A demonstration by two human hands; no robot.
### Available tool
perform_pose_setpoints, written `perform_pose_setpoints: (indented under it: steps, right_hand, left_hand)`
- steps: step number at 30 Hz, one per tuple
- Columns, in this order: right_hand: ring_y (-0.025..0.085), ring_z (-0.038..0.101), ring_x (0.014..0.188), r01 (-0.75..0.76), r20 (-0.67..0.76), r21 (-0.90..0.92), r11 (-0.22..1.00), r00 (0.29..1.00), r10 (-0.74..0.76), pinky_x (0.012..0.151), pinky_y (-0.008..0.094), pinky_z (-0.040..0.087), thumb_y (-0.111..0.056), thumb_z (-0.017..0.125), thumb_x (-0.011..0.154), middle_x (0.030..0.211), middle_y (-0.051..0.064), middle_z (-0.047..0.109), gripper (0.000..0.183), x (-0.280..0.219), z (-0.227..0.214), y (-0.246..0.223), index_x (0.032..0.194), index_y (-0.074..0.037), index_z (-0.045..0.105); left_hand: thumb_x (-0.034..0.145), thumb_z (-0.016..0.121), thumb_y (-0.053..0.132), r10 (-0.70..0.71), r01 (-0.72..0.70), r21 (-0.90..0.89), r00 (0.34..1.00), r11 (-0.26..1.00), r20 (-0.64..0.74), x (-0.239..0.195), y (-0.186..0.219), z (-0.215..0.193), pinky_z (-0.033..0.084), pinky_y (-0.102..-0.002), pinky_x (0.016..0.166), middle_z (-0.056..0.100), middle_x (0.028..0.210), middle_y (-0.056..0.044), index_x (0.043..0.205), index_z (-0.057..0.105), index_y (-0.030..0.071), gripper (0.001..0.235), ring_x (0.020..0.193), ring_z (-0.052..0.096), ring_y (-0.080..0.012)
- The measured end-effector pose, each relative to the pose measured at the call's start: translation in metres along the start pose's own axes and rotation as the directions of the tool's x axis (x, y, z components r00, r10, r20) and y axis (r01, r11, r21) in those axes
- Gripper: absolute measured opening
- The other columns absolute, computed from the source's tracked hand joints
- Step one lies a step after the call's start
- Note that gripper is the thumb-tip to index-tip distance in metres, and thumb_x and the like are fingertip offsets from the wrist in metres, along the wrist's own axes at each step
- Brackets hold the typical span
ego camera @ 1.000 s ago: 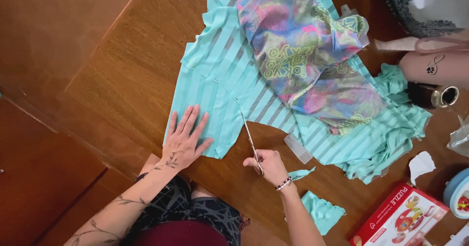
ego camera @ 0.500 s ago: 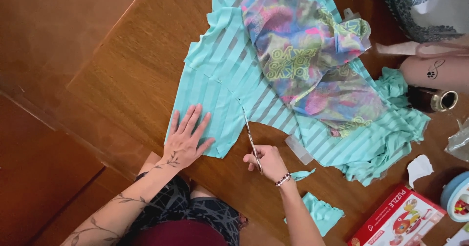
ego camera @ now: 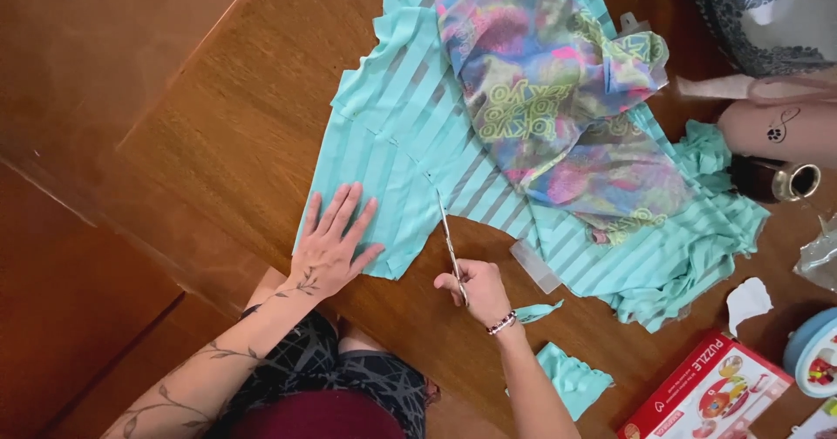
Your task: Cutting various pieces of fabric into strips and shapes using scissors on a wooden table.
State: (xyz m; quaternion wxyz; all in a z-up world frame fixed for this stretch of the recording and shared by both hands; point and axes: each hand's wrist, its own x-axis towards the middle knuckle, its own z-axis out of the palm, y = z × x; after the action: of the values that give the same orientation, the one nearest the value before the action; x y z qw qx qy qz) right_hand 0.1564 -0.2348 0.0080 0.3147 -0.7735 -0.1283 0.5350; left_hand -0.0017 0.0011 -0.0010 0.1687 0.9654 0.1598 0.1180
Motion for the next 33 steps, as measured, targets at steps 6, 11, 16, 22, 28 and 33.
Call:
perform_pose_setpoints:
  steps: [6, 11, 16, 22, 28, 33]
  right_hand:
    - [0.011, 0.052, 0.037, -0.010, -0.020, 0.008, 1.000, 1.000, 0.011, 0.049, 0.021, 0.040, -0.052, 0.085, 0.075, 0.036, 0.002, 0.056, 0.056, -0.001, 0.000, 0.000, 0.047, -0.014, 0.056]
    - [0.011, 0.052, 0.035, -0.021, 0.014, 0.012, 1.000, 1.000, 0.021, 0.046, 0.021, 0.040, -0.048, 0.086, 0.076, 0.036, 0.002, 0.057, 0.053, 0.001, -0.003, 0.004, 0.048, -0.014, 0.057]
    - [0.009, 0.052, 0.034, -0.055, 0.100, 0.076, 0.996, 0.994, 0.047, 0.044, 0.019, 0.038, -0.039, 0.085, 0.078, 0.039, 0.002, 0.059, 0.044, 0.004, -0.011, -0.001, 0.053, -0.014, 0.060]
    - [0.009, 0.052, 0.034, -0.035, 0.141, 0.054, 0.998, 0.990, 0.027, 0.042, 0.018, 0.037, -0.042, 0.088, 0.075, 0.041, 0.004, 0.059, 0.044, 0.017, -0.017, -0.009, 0.057, -0.012, 0.061]
    - [0.010, 0.051, 0.037, -0.011, 0.124, 0.021, 1.000, 0.992, 0.008, 0.045, 0.020, 0.038, -0.046, 0.088, 0.074, 0.041, 0.003, 0.059, 0.047, 0.021, -0.021, -0.020, 0.057, -0.012, 0.061]
    - [0.010, 0.050, 0.037, -0.001, 0.071, -0.028, 1.000, 0.997, 0.003, 0.046, 0.021, 0.038, -0.045, 0.089, 0.074, 0.037, 0.002, 0.055, 0.051, 0.019, -0.021, -0.019, 0.051, -0.012, 0.058]
  left_hand:
    - [0.098, 0.053, 0.054, 0.008, -0.008, 0.007, 1.000, 1.000, -0.004, 0.000, 0.001, -0.001, 0.014, -0.053, 0.125, 0.043, 0.158, -0.014, 0.148, 0.053, 0.017, 0.063, 0.149, 0.035, -0.0276]
    - [0.097, 0.053, 0.054, 0.012, -0.012, 0.002, 1.000, 1.000, -0.004, 0.001, -0.001, -0.001, 0.012, -0.052, 0.125, 0.041, 0.159, -0.014, 0.149, 0.052, 0.017, 0.063, 0.149, 0.034, -0.0271]
    - [0.097, 0.053, 0.054, 0.007, -0.007, 0.001, 1.000, 1.000, -0.003, 0.002, -0.002, -0.003, 0.013, -0.052, 0.125, 0.043, 0.158, -0.014, 0.148, 0.052, 0.017, 0.064, 0.149, 0.036, -0.0266]
    - [0.098, 0.053, 0.053, 0.013, -0.013, -0.024, 1.000, 1.000, 0.010, 0.002, -0.004, -0.006, 0.014, -0.052, 0.125, 0.042, 0.159, -0.013, 0.148, 0.052, 0.017, 0.062, 0.149, 0.035, -0.0261]
    - [0.098, 0.051, 0.054, 0.017, -0.016, -0.025, 0.999, 1.000, 0.028, 0.001, -0.006, -0.006, 0.014, -0.052, 0.125, 0.040, 0.160, -0.012, 0.149, 0.051, 0.018, 0.062, 0.150, 0.034, -0.0255]
    - [0.098, 0.051, 0.054, 0.020, -0.020, -0.012, 0.999, 1.000, 0.037, 0.000, -0.007, -0.005, 0.014, -0.052, 0.125, 0.039, 0.161, -0.012, 0.149, 0.050, 0.018, 0.063, 0.150, 0.033, -0.0255]
